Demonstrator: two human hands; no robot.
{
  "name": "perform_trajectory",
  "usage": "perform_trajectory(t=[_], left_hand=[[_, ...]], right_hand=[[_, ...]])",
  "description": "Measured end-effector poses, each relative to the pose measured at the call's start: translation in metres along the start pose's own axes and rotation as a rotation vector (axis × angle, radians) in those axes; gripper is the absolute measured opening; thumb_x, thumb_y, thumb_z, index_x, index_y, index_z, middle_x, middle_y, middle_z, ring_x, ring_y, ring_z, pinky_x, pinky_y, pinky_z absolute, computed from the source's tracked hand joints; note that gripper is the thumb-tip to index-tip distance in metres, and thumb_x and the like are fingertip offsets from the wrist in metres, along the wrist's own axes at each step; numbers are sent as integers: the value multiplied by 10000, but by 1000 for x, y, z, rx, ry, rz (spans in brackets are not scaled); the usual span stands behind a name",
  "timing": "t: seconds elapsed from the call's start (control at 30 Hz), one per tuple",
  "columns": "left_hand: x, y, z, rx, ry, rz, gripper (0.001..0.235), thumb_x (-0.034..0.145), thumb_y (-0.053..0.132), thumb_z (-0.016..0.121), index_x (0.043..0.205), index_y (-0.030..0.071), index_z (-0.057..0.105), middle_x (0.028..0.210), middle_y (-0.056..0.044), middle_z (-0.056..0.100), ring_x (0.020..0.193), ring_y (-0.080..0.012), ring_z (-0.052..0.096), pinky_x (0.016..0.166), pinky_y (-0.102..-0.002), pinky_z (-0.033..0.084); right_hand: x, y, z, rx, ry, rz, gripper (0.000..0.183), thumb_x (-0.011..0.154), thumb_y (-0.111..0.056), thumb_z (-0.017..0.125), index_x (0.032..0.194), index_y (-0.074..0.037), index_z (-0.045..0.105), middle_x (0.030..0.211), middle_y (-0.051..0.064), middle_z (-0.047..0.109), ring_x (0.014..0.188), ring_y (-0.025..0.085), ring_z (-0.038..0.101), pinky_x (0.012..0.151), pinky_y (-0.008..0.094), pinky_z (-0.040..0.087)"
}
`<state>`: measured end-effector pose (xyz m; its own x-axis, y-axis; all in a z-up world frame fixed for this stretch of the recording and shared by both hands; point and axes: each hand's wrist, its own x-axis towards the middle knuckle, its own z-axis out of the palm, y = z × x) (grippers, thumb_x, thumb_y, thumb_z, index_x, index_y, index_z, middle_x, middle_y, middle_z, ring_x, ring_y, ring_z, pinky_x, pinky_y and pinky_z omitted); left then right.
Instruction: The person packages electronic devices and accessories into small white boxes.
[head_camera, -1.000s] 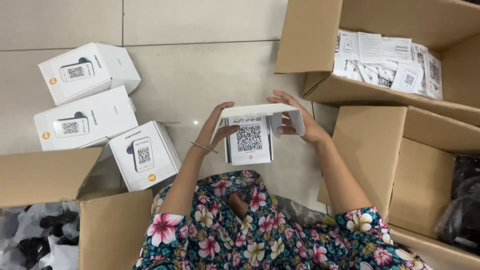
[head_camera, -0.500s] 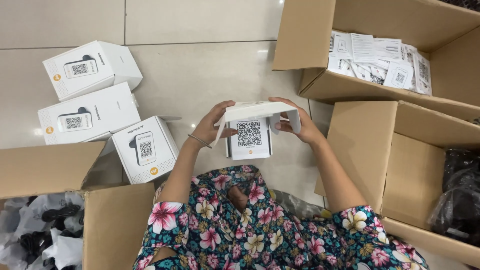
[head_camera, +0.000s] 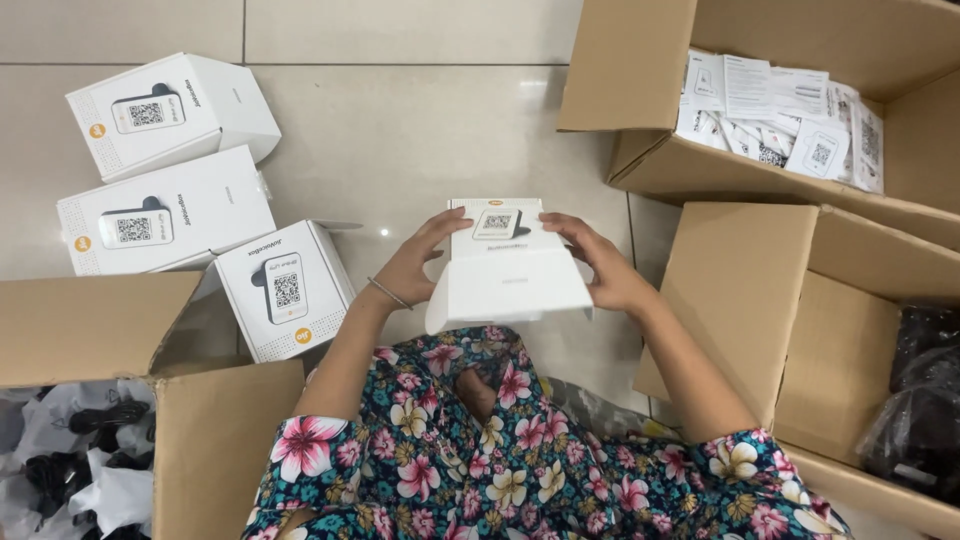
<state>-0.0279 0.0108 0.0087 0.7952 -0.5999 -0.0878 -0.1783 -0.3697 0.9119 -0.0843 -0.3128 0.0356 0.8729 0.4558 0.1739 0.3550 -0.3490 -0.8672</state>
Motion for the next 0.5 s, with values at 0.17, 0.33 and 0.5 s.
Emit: perform_trajectory(t=[0.17,0.33,0.5], left_hand=[[-13,-17,18,489,-55,145,1157,511,244,996,1488,276,378,1639,-187,168,1465,-472,156,1158,-548,321],[-6,-51,39,558,-260,-144,1053,798,178,805,1600,285,130,1707,-268,47,1253,-419,597,1014,-445,550],[6,-44,34,314,-54,8,1050,772,155,769,1628,230,165,1396,-295,539,1036,-411,705,887,-455,583]], right_hand=[[-36,51,35,-276,-90,-139,839,704,-108,884,1399,-164,417,1609,204,352,1447,448,393,1161,554,396],[-57,121,99,-368,127,-237,923,748,-206,841,1473,-226,271,1694,201,176,1484,489,370,1139,491,480],[-32,69,67,-222,231,-71,727,829,-284,769,1463,-131,446,1643,253,344,1454,435,459,1124,500,487]])
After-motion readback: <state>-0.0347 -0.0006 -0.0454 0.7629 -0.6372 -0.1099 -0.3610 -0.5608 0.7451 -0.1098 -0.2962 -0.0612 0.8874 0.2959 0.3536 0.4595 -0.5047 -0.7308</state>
